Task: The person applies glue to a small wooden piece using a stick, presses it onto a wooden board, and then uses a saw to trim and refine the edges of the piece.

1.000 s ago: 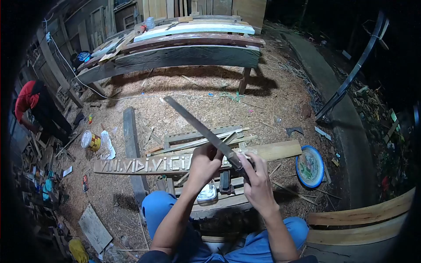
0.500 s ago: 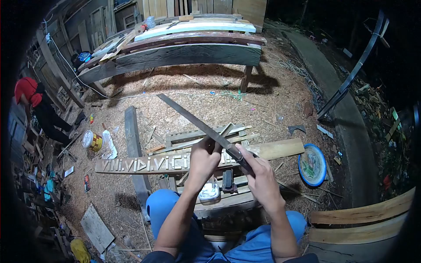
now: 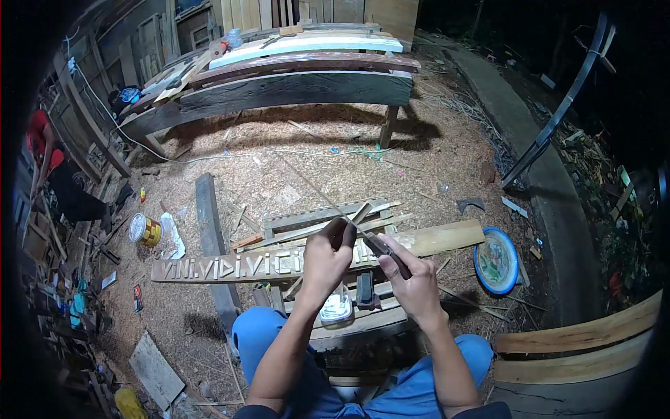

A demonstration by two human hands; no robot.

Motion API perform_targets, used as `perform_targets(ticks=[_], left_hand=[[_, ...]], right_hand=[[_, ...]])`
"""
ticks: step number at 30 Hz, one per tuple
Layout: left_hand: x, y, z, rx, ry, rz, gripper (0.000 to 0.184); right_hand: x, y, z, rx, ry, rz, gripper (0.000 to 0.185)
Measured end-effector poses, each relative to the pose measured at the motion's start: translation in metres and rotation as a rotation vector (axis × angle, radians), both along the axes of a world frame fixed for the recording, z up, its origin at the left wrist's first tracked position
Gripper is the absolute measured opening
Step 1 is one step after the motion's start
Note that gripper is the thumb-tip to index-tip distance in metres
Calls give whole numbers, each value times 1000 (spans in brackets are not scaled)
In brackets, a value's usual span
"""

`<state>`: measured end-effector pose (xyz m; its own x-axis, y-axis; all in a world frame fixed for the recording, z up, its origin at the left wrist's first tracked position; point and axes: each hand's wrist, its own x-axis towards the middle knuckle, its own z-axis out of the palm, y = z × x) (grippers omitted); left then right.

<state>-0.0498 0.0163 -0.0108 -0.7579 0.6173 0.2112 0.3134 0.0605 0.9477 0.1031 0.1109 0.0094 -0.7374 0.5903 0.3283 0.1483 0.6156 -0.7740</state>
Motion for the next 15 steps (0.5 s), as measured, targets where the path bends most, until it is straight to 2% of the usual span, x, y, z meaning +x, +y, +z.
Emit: perform_targets(ticks=[2,3,5,7,15], left_hand=[[1,1,1,-51,34,2,22],[4,2,1,33,29,10,22],[5,1,2,117,24,19,21],[4,0,3,9,-50,20,24],[10,2,-26,10,-124,-6,30]], right_hand=[[-1,2,-3,-43,75,-17,41],[0,3,-3,-42,75,-18,41],[2,7,-3,126,24,-27,41],[0,6,-6,105,29,-25,41],[10,10,-17,218,4,-37,40]])
